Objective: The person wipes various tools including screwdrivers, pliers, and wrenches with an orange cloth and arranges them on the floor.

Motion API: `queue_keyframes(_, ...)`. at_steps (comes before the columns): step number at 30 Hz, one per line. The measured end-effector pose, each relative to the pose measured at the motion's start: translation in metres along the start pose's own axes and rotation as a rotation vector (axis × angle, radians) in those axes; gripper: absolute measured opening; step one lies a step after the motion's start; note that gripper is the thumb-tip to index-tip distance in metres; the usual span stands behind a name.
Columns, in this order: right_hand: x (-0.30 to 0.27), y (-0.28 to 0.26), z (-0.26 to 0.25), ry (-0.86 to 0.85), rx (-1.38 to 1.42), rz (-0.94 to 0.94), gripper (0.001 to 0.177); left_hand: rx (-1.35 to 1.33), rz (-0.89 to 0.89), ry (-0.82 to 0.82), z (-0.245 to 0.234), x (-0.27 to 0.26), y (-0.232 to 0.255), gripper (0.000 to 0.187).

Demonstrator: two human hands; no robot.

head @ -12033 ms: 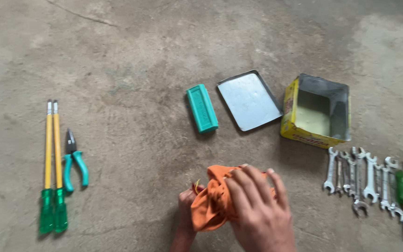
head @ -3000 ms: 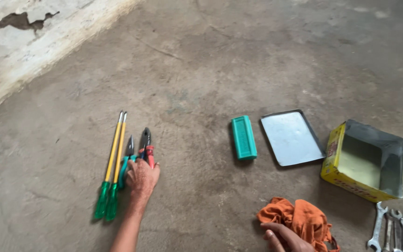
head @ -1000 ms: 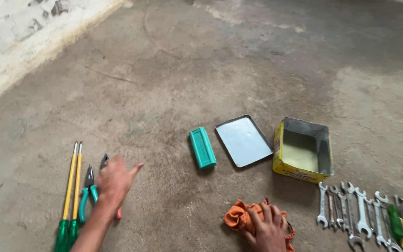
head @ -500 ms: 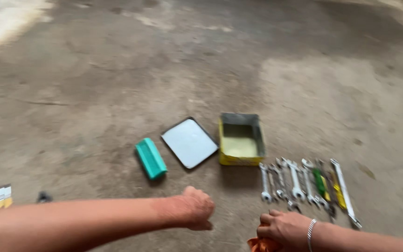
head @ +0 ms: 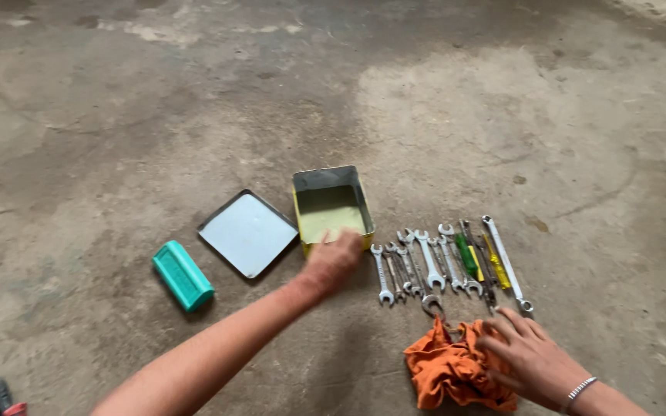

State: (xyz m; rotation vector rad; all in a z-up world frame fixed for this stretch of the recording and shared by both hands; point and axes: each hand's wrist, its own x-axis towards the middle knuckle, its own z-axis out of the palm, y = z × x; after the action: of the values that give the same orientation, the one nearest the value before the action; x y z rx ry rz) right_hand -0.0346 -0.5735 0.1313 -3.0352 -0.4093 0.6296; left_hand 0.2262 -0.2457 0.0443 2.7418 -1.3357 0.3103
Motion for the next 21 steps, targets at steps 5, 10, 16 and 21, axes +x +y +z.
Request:
queue_keyframes(5, 0.025, -0.021, -0.020, 0.103, 0.196, 0.229, 0.051, -0.209, -0.405, -0.416, -0.005, -0.004, -0.037, 0.048)
queue_keyframes(10, 0.050, -0.027, -0.014, 0.034, 0.096, 0.076, 0.046, -0.424, -0.375, -0.287, 0.004, -0.016, -0.062, 0.032)
queue_keyframes(16, 0.087, -0.026, -0.024, 0.095, 0.371, 0.203, 0.051, -0.258, -0.106, 0.016, -0.010, -0.085, -0.054, 0.026)
queue_keyframes(21, 0.130, -0.069, -0.060, -0.042, 1.230, 0.505, 0.069, -0.164, 0.040, 0.132, -0.068, -0.149, -0.019, 0.022)
